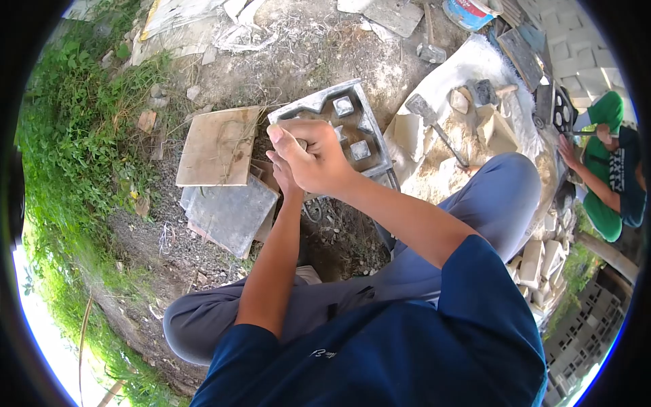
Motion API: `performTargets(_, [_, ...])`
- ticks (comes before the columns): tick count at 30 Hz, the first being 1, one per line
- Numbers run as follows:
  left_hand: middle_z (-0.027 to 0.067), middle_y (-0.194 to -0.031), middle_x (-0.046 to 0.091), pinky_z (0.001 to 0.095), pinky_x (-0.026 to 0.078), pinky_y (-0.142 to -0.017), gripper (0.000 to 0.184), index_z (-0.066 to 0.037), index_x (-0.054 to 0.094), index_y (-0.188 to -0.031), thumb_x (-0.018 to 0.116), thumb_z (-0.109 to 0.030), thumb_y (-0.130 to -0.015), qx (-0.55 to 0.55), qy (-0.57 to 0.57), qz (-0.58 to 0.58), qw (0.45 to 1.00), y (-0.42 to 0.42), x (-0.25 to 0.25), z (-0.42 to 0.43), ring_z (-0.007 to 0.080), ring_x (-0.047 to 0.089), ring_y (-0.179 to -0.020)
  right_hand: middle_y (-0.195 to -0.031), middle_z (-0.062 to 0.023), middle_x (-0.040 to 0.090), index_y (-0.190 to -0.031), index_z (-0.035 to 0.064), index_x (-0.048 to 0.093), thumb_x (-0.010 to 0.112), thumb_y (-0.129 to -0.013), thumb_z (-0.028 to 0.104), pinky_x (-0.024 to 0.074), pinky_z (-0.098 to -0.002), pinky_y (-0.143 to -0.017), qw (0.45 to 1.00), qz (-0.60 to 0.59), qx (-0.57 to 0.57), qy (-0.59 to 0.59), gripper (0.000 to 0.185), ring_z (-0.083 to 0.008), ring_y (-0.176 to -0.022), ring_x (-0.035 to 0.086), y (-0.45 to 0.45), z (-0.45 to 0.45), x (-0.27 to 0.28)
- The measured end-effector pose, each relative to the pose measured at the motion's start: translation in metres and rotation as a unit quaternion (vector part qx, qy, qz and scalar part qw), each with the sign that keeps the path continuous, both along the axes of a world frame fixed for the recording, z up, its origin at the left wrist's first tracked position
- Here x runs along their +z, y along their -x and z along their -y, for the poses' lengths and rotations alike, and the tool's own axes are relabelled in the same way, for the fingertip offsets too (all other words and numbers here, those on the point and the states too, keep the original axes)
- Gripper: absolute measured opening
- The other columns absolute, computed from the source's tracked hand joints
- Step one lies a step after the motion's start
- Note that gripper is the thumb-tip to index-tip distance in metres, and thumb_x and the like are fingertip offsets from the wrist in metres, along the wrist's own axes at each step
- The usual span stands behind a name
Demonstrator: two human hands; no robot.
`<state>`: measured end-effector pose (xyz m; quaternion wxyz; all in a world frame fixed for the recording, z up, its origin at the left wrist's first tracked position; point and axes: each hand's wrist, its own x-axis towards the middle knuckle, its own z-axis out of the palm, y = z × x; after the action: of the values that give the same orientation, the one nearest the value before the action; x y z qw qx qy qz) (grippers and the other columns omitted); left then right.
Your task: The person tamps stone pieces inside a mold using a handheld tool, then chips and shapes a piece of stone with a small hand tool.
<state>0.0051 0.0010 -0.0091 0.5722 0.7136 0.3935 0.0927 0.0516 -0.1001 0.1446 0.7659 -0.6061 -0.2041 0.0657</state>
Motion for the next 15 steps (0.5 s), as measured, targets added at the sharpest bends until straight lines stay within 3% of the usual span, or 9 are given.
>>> performTargets(2, [0.0270, -0.099, 0.066, 0.0503, 0.042, -0.088, 0.082, 0.008, 0.062, -0.112, 0.015, -0.058, -0.106, 0.005, 0.023, -0.046, 0.999, 0.008, -0.001, -0.001, 0.0429, 0.059, -0.093, -0.062, -0.0028, 0.039, -0.071, -0.0027, 0.044, 0.053, -0.102, 0.017, 0.0311, -0.0321, -0.054, 0.996, 0.078, 0.007, -0.038, 0.038, -0.0116, -0.059, 0.034, 0.002, 0.001, 0.006])
performTargets(3, [0.0277, -0.110, 0.067, 0.0496, 0.042, -0.093, 0.081, 0.007, 0.060, -0.125, 0.016, -0.058, -0.106, -0.005, 0.044, -0.015, 0.999, 0.008, 0.004, -0.001, 0.0426, 0.060, -0.104, -0.066, -0.0018, 0.046, -0.069, -0.0013, 0.043, 0.049, -0.106, 0.024, 0.0321, -0.0299, -0.056, 0.997, 0.071, 0.024, -0.002, 0.045, -0.0111, -0.061, 0.037, 0.001, 0.003, -0.008])
performTargets(4, [0.0277, -0.110, 0.067, 0.0496, 0.042, -0.093, 0.081, 0.007, 0.060, -0.125, 0.016, -0.058, -0.106, -0.003, 0.045, -0.010, 0.999, 0.007, 0.002, -0.001, 0.0426, 0.060, -0.104, -0.066, -0.0018, 0.046, -0.069, -0.0013, 0.043, 0.049, -0.106, 0.024, 0.0321, -0.0299, -0.056, 0.997, 0.076, 0.026, -0.001, 0.045, -0.0111, -0.061, 0.037, 0.001, 0.002, -0.011])
performTargets(8, [0.0283, -0.110, 0.066, 0.0491, 0.042, -0.091, 0.081, 0.006, 0.062, -0.122, 0.017, -0.059, -0.106, -0.016, -0.072, 0.040, 0.996, 0.009, -0.026, -0.001, 0.0404, 0.059, -0.100, -0.066, -0.0035, 0.045, -0.070, -0.0015, 0.042, 0.049, -0.106, 0.025, 0.0325, -0.0297, -0.056, 0.999, 0.020, 0.036, 0.021, 0.045, -0.0125, -0.061, 0.038, 0.004, -0.001, -0.005])
performTargets(10, [0.0274, -0.102, 0.067, 0.0488, 0.043, -0.088, 0.079, 0.007, 0.065, -0.115, 0.019, -0.056, -0.106, -0.018, -0.073, 0.035, 0.997, 0.011, -0.032, -0.005, 0.0403, 0.060, -0.094, -0.063, -0.0027, 0.041, -0.069, -0.0023, 0.042, 0.051, -0.104, 0.017, 0.0339, -0.0303, -0.053, 0.996, 0.055, 0.031, -0.069, 0.041, -0.0118, -0.057, 0.036, 0.006, -0.003, 0.014])
performTargets(12, [0.0263, -0.094, 0.069, 0.0485, 0.045, -0.084, 0.076, 0.009, 0.066, -0.108, 0.022, -0.053, -0.107, -0.026, -0.078, 0.020, 0.996, 0.016, -0.023, -0.007, 0.0406, 0.061, -0.087, -0.061, -0.0022, 0.042, -0.068, -0.0014, 0.043, 0.050, -0.105, 0.019, 0.0372, -0.0294, -0.053, 0.994, 0.084, 0.039, -0.054, 0.042, -0.0115, -0.056, 0.039, 0.002, -0.002, 0.003])
performTargets(14, [0.0249, -0.085, 0.068, 0.0491, 0.046, -0.078, 0.069, 0.010, 0.066, -0.103, 0.028, -0.047, -0.108, 0.039, -0.005, -0.060, 0.997, 0.008, -0.011, -0.003, 0.0400, 0.061, -0.080, -0.059, -0.0019, 0.042, -0.067, -0.0008, 0.042, 0.050, -0.105, 0.018, 0.0364, -0.0296, -0.052, 0.997, 0.057, 0.047, 0.022, 0.043, -0.0117, -0.055, 0.039, -0.006, -0.002, -0.033])
performTargets(15, [0.0248, -0.084, 0.068, 0.0499, 0.045, -0.076, 0.063, 0.009, 0.066, -0.099, 0.033, -0.043, -0.108, 0.025, 0.054, -0.011, 0.998, 0.007, -0.032, -0.009, 0.0388, 0.061, -0.078, -0.058, -0.0015, 0.040, -0.066, -0.0004, 0.041, 0.050, -0.105, 0.019, 0.0318, -0.0313, -0.050, 0.999, 0.014, 0.037, 0.011, 0.044, -0.0106, -0.055, 0.035, -0.003, -0.008, -0.014])
